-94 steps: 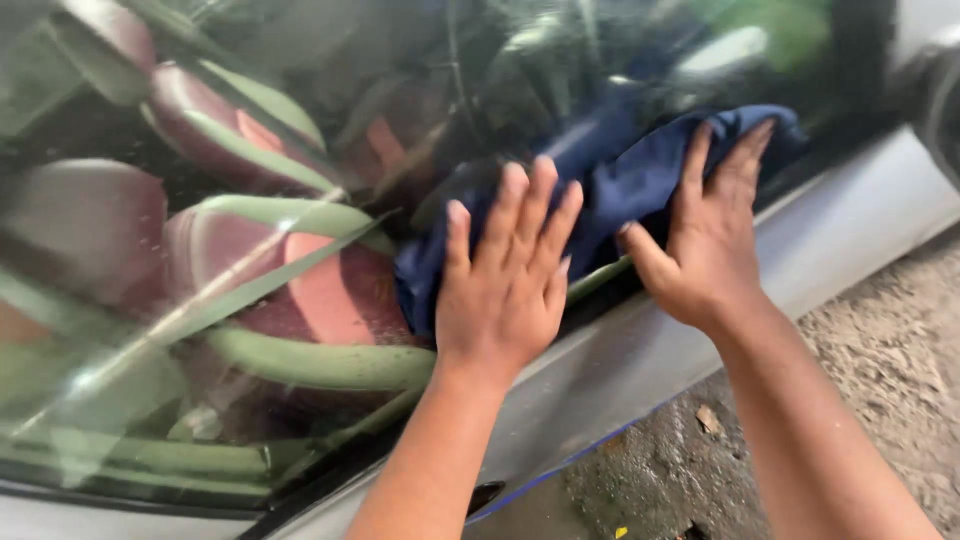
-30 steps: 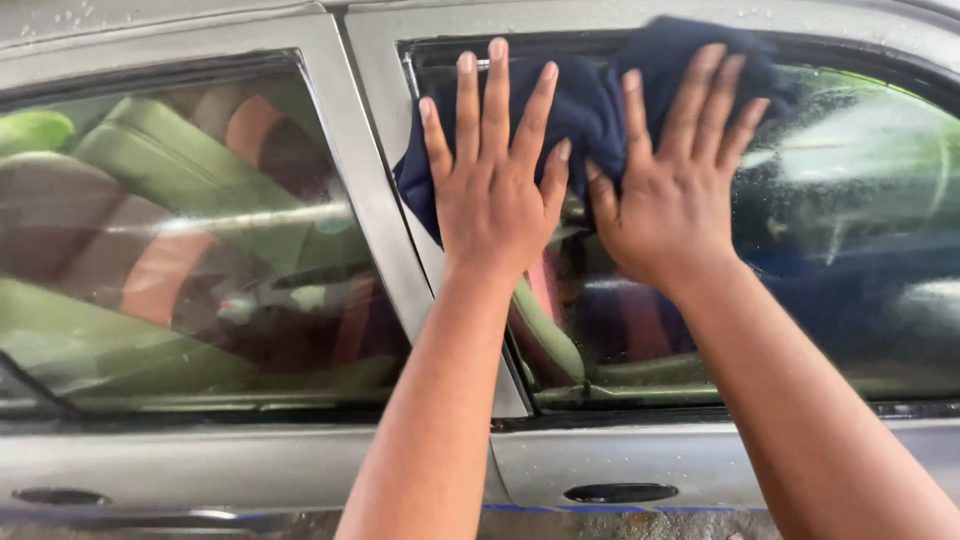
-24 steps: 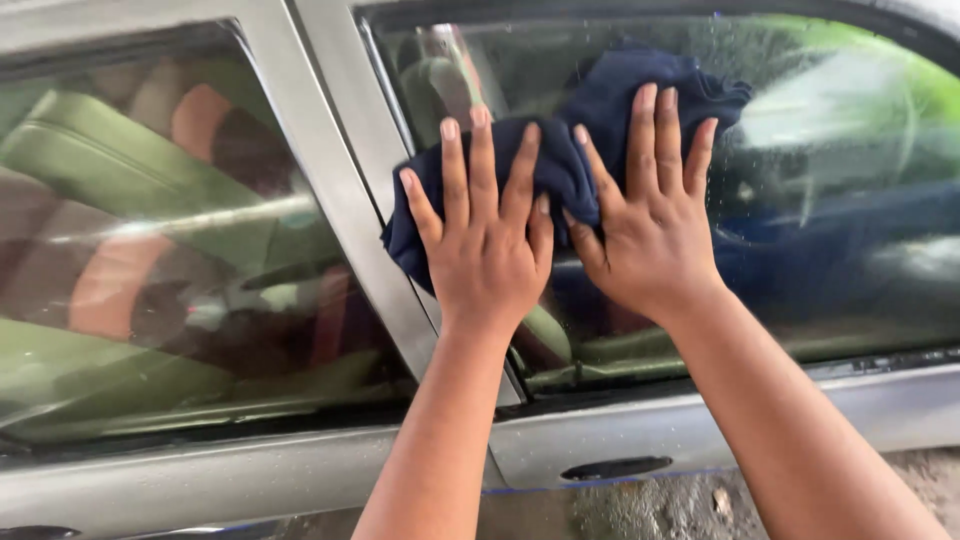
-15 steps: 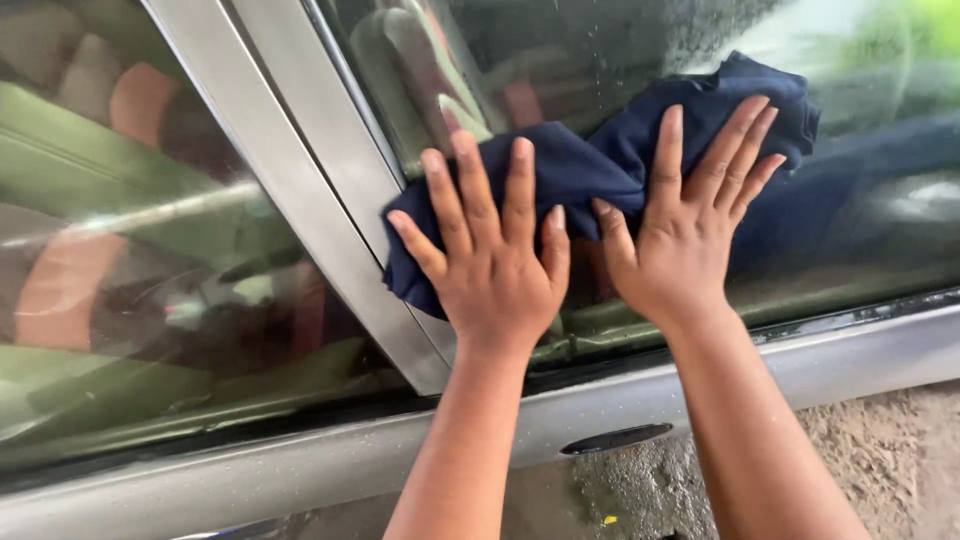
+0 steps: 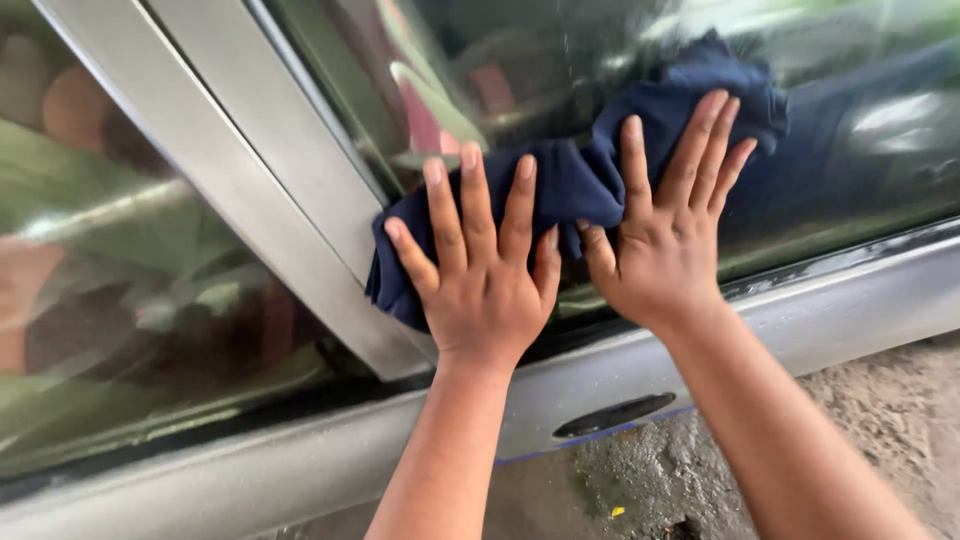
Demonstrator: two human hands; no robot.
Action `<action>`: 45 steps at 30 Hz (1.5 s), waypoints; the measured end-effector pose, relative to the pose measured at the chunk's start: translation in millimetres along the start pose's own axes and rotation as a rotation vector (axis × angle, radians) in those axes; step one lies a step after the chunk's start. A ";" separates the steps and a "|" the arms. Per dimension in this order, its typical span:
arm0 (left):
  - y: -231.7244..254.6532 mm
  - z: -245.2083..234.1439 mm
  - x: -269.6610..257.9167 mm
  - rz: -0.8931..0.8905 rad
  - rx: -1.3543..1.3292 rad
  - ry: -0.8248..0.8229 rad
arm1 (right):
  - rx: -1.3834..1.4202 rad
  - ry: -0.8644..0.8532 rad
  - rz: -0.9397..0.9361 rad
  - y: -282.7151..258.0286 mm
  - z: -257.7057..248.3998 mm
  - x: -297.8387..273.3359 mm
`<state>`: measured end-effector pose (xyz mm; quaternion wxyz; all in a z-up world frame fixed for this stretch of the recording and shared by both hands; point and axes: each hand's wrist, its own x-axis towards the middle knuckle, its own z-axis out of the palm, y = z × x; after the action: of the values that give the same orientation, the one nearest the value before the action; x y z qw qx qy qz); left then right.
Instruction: The person uses a blue cloth to wipe the exterior of a silver car, starting with the rear window and moving along the side windows and body panels. The person wipes the glass and painted surfaces to remove water or residue.
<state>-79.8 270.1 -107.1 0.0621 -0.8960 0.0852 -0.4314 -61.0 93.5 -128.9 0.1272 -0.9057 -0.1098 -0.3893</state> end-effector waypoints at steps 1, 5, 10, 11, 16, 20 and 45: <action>0.7 -0.2 -2.6 -0.002 0.015 -0.007 | 0.016 -0.003 -0.002 -0.5 -2.6 -0.3; 18.1 -0.2 -22.5 -0.013 0.001 -0.062 | 0.035 -0.085 -0.121 4.0 -13.0 -7.6; 41.7 5.7 -51.3 -0.067 -0.007 -0.090 | -0.034 -0.131 -0.150 16.6 -8.0 -38.2; 43.5 5.3 -54.7 -0.064 -0.029 -0.099 | -0.050 -0.135 -0.189 20.8 -6.7 -44.9; 51.7 2.1 -74.4 -0.010 -0.080 -0.171 | 0.024 -0.166 -0.162 38.3 -7.9 -79.5; 53.0 -1.3 -76.5 0.005 -0.066 -0.298 | -0.028 -0.261 0.254 50.2 -0.4 -94.0; -142.8 -54.3 33.7 0.139 -0.092 -0.167 | -0.044 -0.135 -0.314 -47.6 -45.3 30.7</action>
<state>-87.5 400.8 -21.3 0.0574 -0.9227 0.1614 -0.3454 -85.2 127.1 -69.4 0.0371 -0.9040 -0.2497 -0.3452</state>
